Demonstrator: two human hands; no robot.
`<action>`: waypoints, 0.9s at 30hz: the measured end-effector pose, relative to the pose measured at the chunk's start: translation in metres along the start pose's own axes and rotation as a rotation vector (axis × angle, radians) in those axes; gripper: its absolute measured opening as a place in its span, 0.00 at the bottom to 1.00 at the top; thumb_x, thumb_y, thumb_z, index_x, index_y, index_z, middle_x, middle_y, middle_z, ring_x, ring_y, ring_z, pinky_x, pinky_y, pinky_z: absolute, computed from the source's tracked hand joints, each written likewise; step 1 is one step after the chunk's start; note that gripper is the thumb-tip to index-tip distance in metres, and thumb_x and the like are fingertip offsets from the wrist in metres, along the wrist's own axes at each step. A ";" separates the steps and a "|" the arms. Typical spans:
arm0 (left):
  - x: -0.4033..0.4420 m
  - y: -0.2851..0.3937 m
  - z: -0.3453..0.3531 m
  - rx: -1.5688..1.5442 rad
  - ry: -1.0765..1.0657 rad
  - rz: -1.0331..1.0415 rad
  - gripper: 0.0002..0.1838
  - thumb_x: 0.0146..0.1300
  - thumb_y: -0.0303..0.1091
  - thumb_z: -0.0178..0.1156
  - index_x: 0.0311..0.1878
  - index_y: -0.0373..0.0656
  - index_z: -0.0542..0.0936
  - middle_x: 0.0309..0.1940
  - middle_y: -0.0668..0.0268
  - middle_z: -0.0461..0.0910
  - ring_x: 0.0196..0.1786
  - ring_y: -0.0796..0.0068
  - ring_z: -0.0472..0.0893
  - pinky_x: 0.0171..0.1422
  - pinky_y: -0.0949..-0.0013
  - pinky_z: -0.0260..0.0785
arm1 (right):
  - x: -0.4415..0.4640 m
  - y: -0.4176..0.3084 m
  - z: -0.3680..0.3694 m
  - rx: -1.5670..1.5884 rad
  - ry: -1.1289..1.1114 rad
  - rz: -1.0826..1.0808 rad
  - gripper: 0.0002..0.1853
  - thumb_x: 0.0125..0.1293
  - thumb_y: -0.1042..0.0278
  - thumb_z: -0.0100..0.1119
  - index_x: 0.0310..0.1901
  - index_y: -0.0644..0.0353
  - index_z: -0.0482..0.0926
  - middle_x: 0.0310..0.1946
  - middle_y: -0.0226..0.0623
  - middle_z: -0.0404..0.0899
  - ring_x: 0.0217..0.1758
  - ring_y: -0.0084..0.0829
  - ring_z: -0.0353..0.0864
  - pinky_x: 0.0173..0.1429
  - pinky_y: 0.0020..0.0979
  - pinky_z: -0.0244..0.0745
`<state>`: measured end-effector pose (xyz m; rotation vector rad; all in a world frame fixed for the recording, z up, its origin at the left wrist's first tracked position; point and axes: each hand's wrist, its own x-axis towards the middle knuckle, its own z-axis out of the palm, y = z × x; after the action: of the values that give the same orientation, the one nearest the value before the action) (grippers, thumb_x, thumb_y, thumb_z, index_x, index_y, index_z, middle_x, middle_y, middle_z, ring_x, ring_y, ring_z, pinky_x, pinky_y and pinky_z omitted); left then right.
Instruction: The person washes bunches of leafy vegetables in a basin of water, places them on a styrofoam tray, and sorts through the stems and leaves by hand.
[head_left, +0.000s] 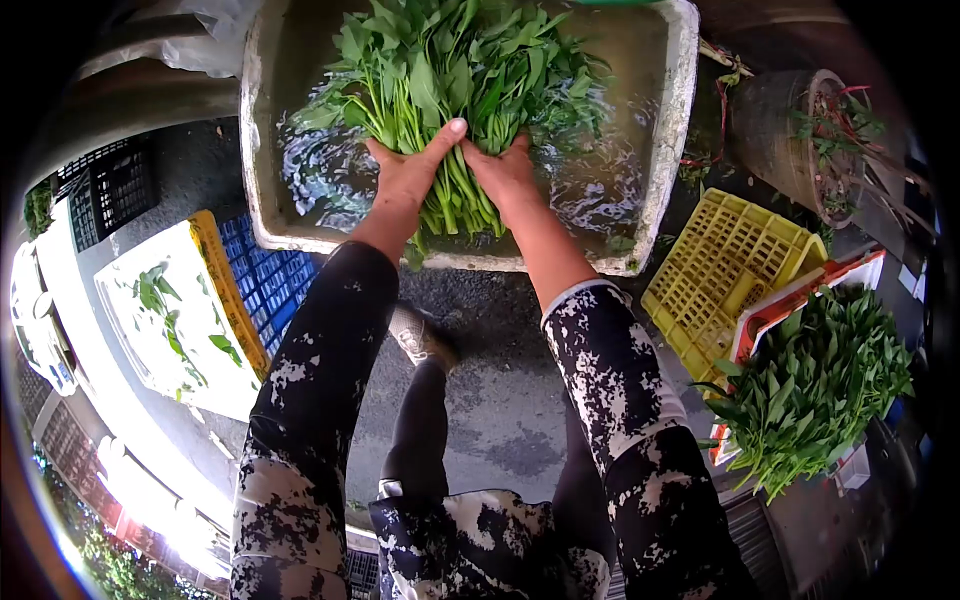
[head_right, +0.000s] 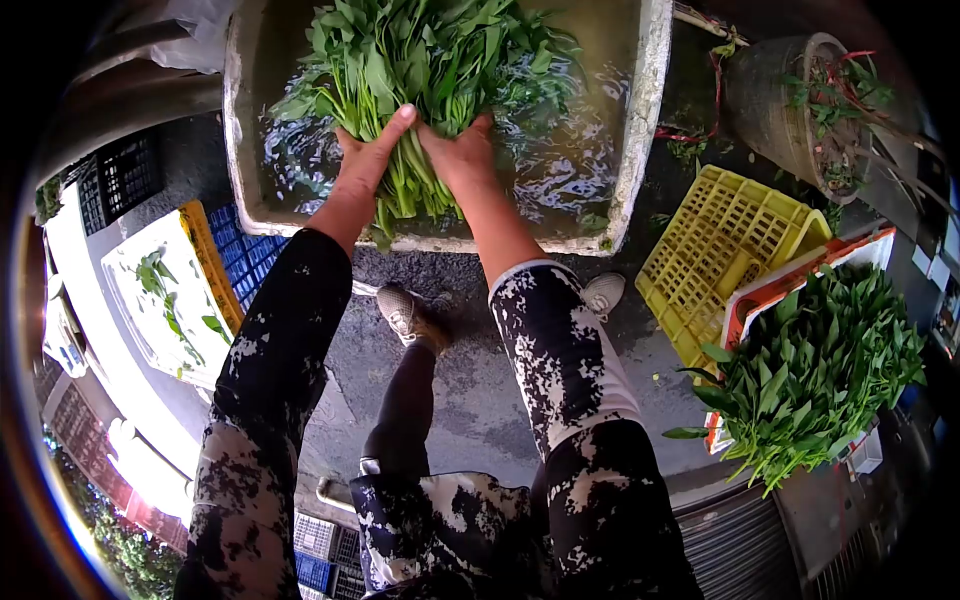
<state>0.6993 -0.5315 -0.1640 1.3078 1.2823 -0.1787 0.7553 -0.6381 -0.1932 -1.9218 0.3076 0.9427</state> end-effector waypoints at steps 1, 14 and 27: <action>0.005 -0.002 0.005 0.026 0.045 0.031 0.74 0.30 0.56 0.74 0.65 0.32 0.27 0.61 0.43 0.56 0.62 0.56 0.62 0.64 0.62 0.56 | 0.003 0.002 0.000 0.051 -0.041 0.015 0.46 0.49 0.50 0.66 0.63 0.63 0.52 0.55 0.48 0.67 0.56 0.38 0.69 0.57 0.33 0.66; 0.023 -0.013 -0.041 -0.402 -0.355 -0.200 0.19 0.47 0.46 0.61 0.39 0.45 0.72 0.25 0.67 0.73 0.22 0.71 0.74 0.26 0.67 0.72 | 0.025 0.027 -0.021 1.029 -0.418 0.211 0.38 0.54 0.44 0.58 0.62 0.57 0.60 0.57 0.41 0.65 0.57 0.39 0.66 0.58 0.45 0.61; -0.004 0.006 -0.012 0.590 0.337 0.472 0.49 0.44 0.53 0.67 0.65 0.49 0.52 0.63 0.50 0.52 0.64 0.52 0.59 0.66 0.52 0.52 | -0.013 0.016 -0.036 -0.085 0.653 -0.444 0.13 0.51 0.57 0.64 0.28 0.59 0.77 0.33 0.38 0.77 0.34 0.32 0.77 0.38 0.32 0.70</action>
<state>0.6946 -0.5224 -0.1541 2.1851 1.1958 0.0049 0.7553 -0.6784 -0.1845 -2.2117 0.1970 0.0222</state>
